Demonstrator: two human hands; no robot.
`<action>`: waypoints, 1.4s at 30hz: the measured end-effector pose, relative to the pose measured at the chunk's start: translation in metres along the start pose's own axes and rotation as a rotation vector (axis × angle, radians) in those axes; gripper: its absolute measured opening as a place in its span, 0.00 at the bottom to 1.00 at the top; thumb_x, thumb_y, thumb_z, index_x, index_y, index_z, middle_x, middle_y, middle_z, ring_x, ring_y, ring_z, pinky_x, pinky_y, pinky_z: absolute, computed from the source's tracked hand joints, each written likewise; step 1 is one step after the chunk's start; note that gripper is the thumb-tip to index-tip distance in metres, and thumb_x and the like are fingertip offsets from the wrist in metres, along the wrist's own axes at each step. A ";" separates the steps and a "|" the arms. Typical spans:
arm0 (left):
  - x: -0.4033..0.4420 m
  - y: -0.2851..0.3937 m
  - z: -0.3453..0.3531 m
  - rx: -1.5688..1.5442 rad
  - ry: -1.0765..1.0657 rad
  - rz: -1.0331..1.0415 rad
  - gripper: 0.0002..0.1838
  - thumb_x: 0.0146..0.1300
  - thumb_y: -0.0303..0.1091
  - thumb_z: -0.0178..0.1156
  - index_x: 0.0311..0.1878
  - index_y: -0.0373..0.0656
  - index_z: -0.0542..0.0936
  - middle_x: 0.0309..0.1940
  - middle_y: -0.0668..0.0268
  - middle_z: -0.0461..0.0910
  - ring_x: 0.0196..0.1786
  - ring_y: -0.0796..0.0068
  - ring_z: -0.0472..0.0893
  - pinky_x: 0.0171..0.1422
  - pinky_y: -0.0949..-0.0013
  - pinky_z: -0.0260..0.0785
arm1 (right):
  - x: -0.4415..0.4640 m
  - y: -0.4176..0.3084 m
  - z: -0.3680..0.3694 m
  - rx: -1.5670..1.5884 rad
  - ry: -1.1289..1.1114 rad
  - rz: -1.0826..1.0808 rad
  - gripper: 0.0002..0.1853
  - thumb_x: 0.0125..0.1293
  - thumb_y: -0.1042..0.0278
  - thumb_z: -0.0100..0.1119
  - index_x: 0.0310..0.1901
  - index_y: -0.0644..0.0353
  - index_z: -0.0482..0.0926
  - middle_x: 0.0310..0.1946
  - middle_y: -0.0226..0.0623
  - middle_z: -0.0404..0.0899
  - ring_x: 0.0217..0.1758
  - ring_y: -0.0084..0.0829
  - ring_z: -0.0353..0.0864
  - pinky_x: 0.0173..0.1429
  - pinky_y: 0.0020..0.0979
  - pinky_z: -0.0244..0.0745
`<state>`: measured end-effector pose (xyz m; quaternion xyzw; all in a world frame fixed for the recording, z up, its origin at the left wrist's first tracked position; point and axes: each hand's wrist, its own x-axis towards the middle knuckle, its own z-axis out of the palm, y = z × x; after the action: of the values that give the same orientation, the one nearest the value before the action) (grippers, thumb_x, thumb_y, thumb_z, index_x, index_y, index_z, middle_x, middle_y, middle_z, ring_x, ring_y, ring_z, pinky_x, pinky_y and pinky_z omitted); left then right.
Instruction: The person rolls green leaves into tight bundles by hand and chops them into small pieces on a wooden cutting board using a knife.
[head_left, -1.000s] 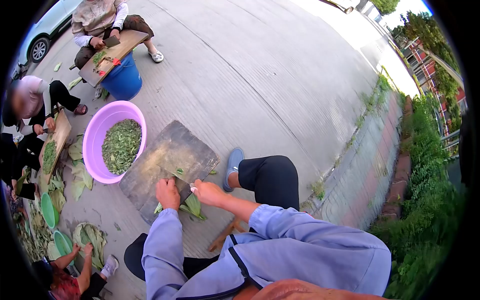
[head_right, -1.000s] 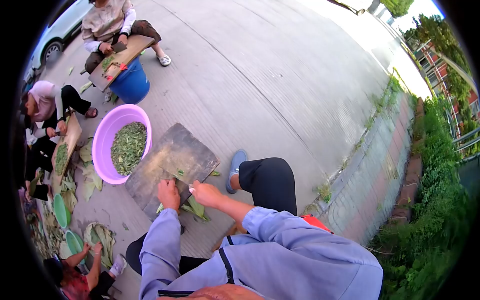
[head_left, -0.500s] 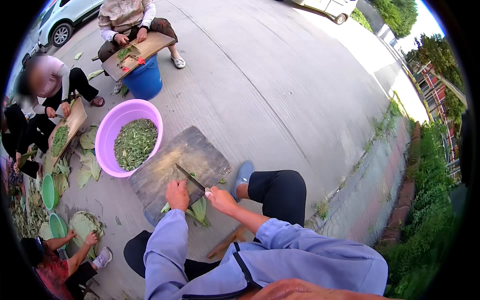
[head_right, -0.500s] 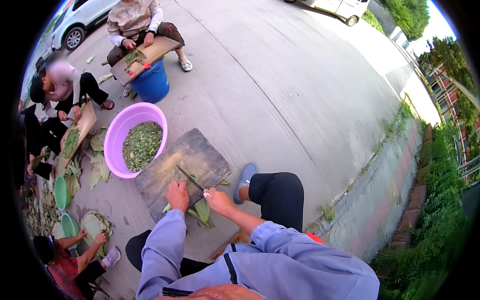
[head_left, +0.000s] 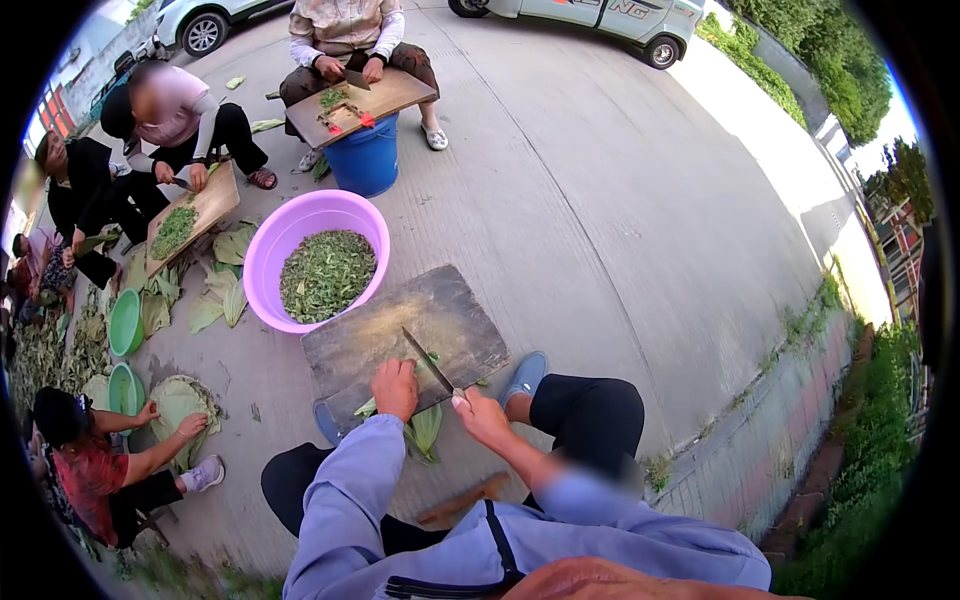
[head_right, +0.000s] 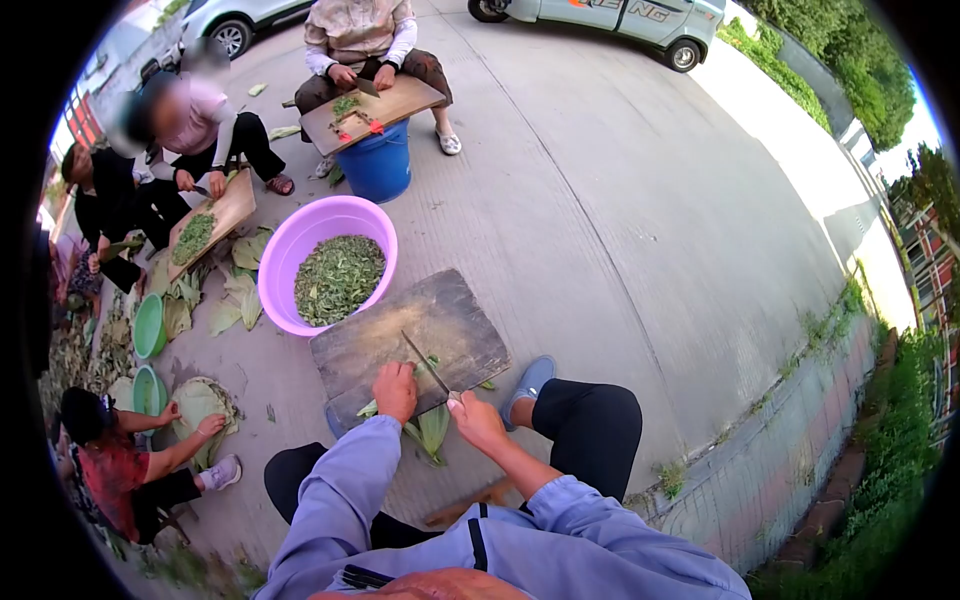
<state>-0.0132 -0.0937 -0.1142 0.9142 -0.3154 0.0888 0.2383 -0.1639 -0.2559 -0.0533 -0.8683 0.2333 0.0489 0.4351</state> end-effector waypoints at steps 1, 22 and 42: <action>0.000 -0.001 0.002 0.001 0.001 0.000 0.13 0.62 0.31 0.63 0.50 0.52 0.86 0.45 0.63 0.79 0.52 0.54 0.80 0.52 0.49 0.76 | 0.000 0.001 0.002 0.000 0.006 -0.008 0.25 0.80 0.45 0.52 0.47 0.66 0.74 0.37 0.67 0.83 0.46 0.71 0.83 0.53 0.63 0.74; 0.000 0.001 0.003 -0.019 -0.003 -0.038 0.09 0.64 0.33 0.66 0.47 0.52 0.85 0.42 0.64 0.78 0.51 0.55 0.80 0.51 0.51 0.75 | 0.004 0.005 0.000 0.072 0.017 -0.038 0.21 0.79 0.51 0.57 0.43 0.66 0.74 0.33 0.67 0.83 0.41 0.71 0.83 0.47 0.63 0.74; 0.001 0.000 0.007 0.003 0.009 -0.030 0.10 0.61 0.31 0.67 0.46 0.53 0.85 0.44 0.65 0.80 0.51 0.57 0.81 0.51 0.52 0.78 | 0.000 -0.023 -0.023 -0.165 -0.149 0.014 0.22 0.81 0.52 0.51 0.49 0.68 0.75 0.39 0.65 0.86 0.46 0.68 0.85 0.54 0.62 0.77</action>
<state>-0.0123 -0.0975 -0.1202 0.9188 -0.3004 0.0897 0.2398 -0.1562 -0.2618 -0.0219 -0.8934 0.2016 0.1357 0.3778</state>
